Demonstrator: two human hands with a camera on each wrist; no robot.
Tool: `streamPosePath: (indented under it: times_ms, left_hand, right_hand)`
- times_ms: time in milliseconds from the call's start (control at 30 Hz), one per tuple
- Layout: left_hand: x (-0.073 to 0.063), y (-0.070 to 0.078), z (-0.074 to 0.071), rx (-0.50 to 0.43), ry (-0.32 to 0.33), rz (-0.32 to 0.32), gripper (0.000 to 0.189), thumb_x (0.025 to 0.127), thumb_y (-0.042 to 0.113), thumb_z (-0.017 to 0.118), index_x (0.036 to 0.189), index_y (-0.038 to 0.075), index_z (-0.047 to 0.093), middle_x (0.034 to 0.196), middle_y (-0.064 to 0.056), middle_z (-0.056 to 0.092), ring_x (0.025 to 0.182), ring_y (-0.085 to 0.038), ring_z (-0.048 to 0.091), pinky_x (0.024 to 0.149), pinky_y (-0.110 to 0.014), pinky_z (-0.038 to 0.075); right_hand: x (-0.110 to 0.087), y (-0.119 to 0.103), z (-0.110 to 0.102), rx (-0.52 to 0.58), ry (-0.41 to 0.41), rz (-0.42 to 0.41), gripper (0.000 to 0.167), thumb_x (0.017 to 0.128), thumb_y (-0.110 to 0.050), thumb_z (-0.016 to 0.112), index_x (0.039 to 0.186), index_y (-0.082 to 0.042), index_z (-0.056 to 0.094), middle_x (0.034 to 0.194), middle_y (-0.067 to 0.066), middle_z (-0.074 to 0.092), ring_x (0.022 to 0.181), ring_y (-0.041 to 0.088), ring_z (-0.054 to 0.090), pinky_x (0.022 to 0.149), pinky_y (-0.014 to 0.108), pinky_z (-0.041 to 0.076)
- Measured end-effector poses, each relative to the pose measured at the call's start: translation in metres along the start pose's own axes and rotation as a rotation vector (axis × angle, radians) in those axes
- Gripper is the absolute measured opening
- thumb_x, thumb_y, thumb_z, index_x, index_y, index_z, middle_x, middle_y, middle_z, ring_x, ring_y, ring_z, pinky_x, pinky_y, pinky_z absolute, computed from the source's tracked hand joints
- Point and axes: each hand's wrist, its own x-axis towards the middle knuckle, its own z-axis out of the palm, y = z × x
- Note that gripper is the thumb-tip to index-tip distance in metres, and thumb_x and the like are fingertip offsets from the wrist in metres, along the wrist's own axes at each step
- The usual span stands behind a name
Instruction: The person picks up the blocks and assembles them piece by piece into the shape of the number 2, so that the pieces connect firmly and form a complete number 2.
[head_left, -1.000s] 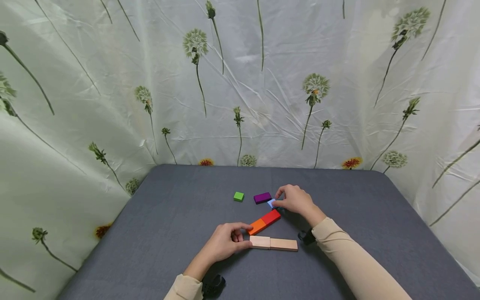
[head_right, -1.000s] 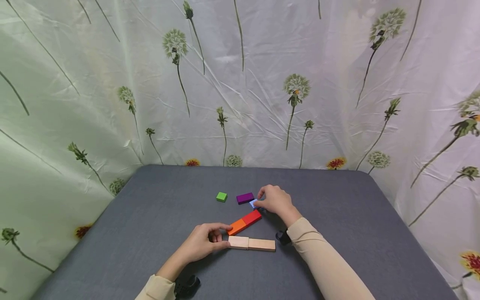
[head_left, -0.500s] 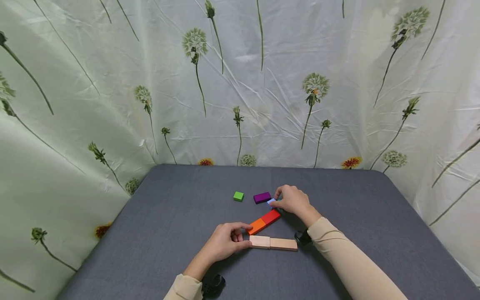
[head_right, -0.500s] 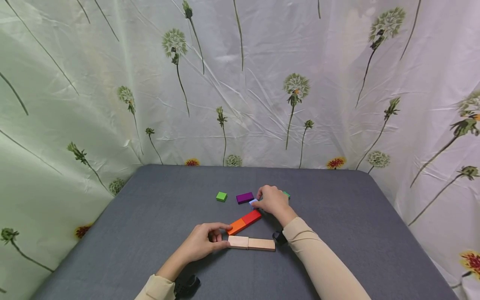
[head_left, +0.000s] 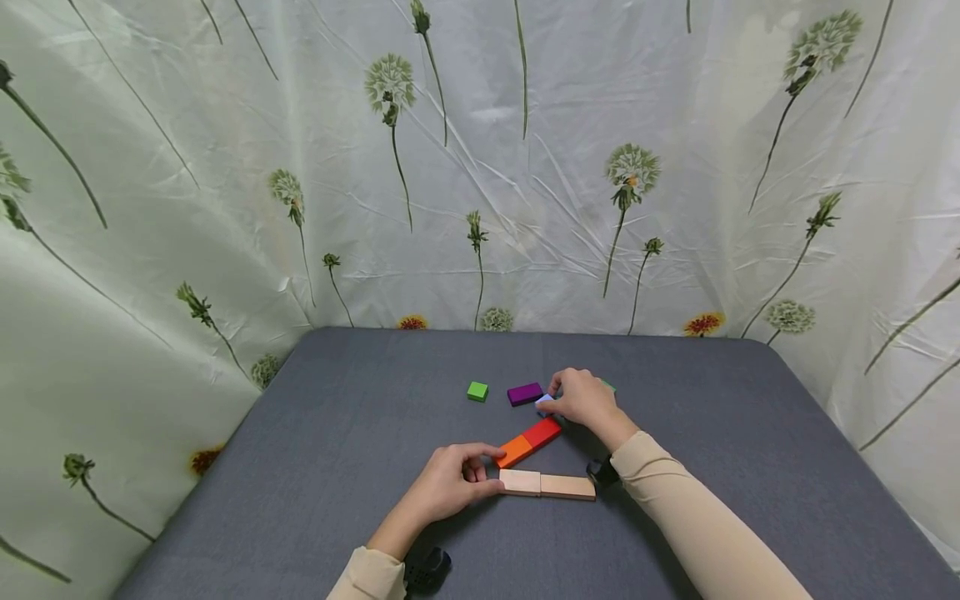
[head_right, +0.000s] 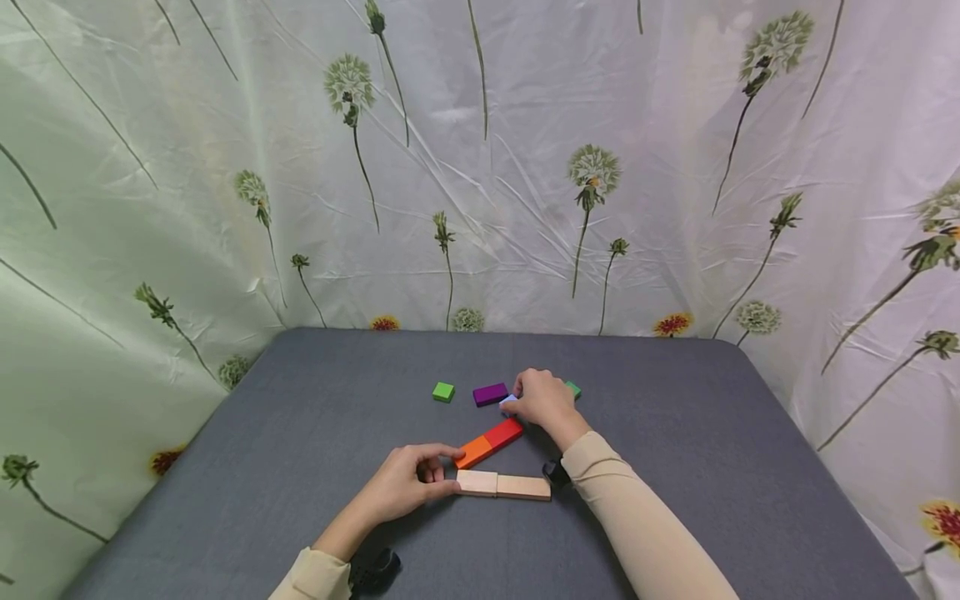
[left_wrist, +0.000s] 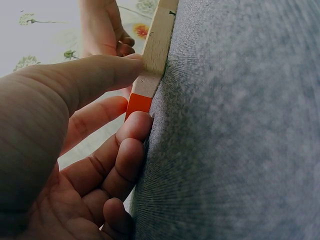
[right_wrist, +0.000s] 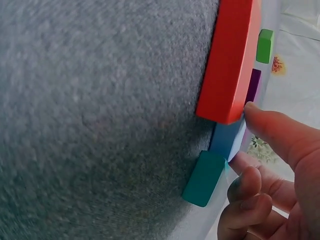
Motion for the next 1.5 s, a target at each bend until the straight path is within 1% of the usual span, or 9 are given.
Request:
streamPosePath:
  times_ms: [200,400,600,800,967,1133,1200,1367,1500]
  left_hand:
    - [0.001,0.000,0.000,-0.004,-0.001,-0.004,0.038,0.092,0.022,0.087,0.128,0.017,0.077,0.078,0.008,0.062,0.064,-0.006,0.051,0.055,-0.022,0.041]
    - [0.001,0.000,0.000,0.006,0.002,-0.002,0.038,0.092,0.022,0.088,0.128,0.017,0.077,0.078,0.008,0.062,0.065,-0.006,0.051,0.056,-0.022,0.041]
    - [0.001,0.000,0.000,0.007,-0.003,-0.011,0.038,0.092,0.022,0.088,0.128,0.017,0.077,0.078,0.008,0.062,0.065,-0.006,0.051,0.056,-0.022,0.041]
    - [0.001,-0.002,0.001,0.018,0.003,-0.006,0.039,0.091,0.024,0.088,0.128,0.018,0.078,0.078,0.008,0.061,0.065,-0.006,0.050,0.056,-0.022,0.041]
    - [0.000,-0.002,0.001,0.013,0.003,0.000,0.039,0.091,0.024,0.088,0.128,0.018,0.077,0.077,0.008,0.061,0.065,-0.006,0.050,0.056,-0.022,0.040]
    - [0.000,-0.002,0.001,0.006,0.000,-0.007,0.038,0.091,0.023,0.088,0.128,0.018,0.077,0.077,0.008,0.061,0.064,-0.006,0.050,0.055,-0.022,0.040]
    - [0.000,-0.002,0.001,0.005,0.000,-0.009,0.038,0.091,0.023,0.088,0.128,0.018,0.077,0.077,0.008,0.061,0.064,-0.007,0.050,0.055,-0.022,0.040]
    - [0.000,-0.001,0.001,0.007,-0.001,-0.007,0.038,0.091,0.022,0.088,0.128,0.018,0.077,0.077,0.008,0.062,0.064,-0.007,0.050,0.055,-0.022,0.040]
    - [0.000,-0.001,0.001,0.008,-0.002,-0.010,0.038,0.092,0.022,0.088,0.127,0.018,0.078,0.078,0.008,0.062,0.065,-0.006,0.051,0.056,-0.022,0.040]
  right_hand:
    - [0.000,0.003,-0.004,-0.001,0.004,0.024,0.032,0.091,-0.043,0.086,0.102,-0.016,0.075,0.081,0.004,0.066,0.069,0.020,0.060,0.061,0.035,0.043]
    - [0.001,0.009,-0.007,-0.008,-0.004,0.044,0.031,0.091,-0.041,0.086,0.105,-0.016,0.076,0.088,0.004,0.069,0.072,0.019,0.062,0.063,0.036,0.045]
    - [0.001,0.018,-0.011,-0.009,-0.009,0.034,0.030,0.091,-0.039,0.086,0.106,-0.015,0.077,0.096,0.007,0.072,0.076,0.021,0.061,0.064,0.037,0.046]
    - [-0.001,0.025,-0.014,-0.005,-0.023,0.037,0.030,0.091,-0.038,0.086,0.108,-0.015,0.077,0.098,0.009,0.072,0.074,0.021,0.062,0.063,0.036,0.046]
    - [-0.003,0.027,-0.016,-0.010,-0.035,0.030,0.029,0.093,-0.035,0.086,0.111,-0.014,0.077,0.102,0.010,0.073,0.076,0.021,0.061,0.065,0.036,0.046]
    - [-0.005,0.026,-0.019,-0.019,-0.046,0.017,0.028,0.094,-0.031,0.085,0.116,-0.014,0.079,0.114,0.013,0.075,0.078,0.021,0.062,0.068,0.038,0.048]
    - [-0.006,0.027,-0.019,-0.021,-0.052,0.008,0.029,0.094,-0.029,0.085,0.118,-0.014,0.079,0.117,0.013,0.076,0.079,0.021,0.062,0.069,0.038,0.049]
    - [-0.007,0.029,-0.018,-0.016,-0.067,-0.034,0.029,0.095,-0.026,0.085,0.120,-0.014,0.080,0.110,0.011,0.076,0.082,0.019,0.063,0.071,0.038,0.051]
    - [-0.007,0.030,-0.017,-0.009,-0.079,-0.068,0.029,0.094,-0.024,0.085,0.120,-0.013,0.080,0.099,0.007,0.074,0.078,0.018,0.062,0.068,0.035,0.048]
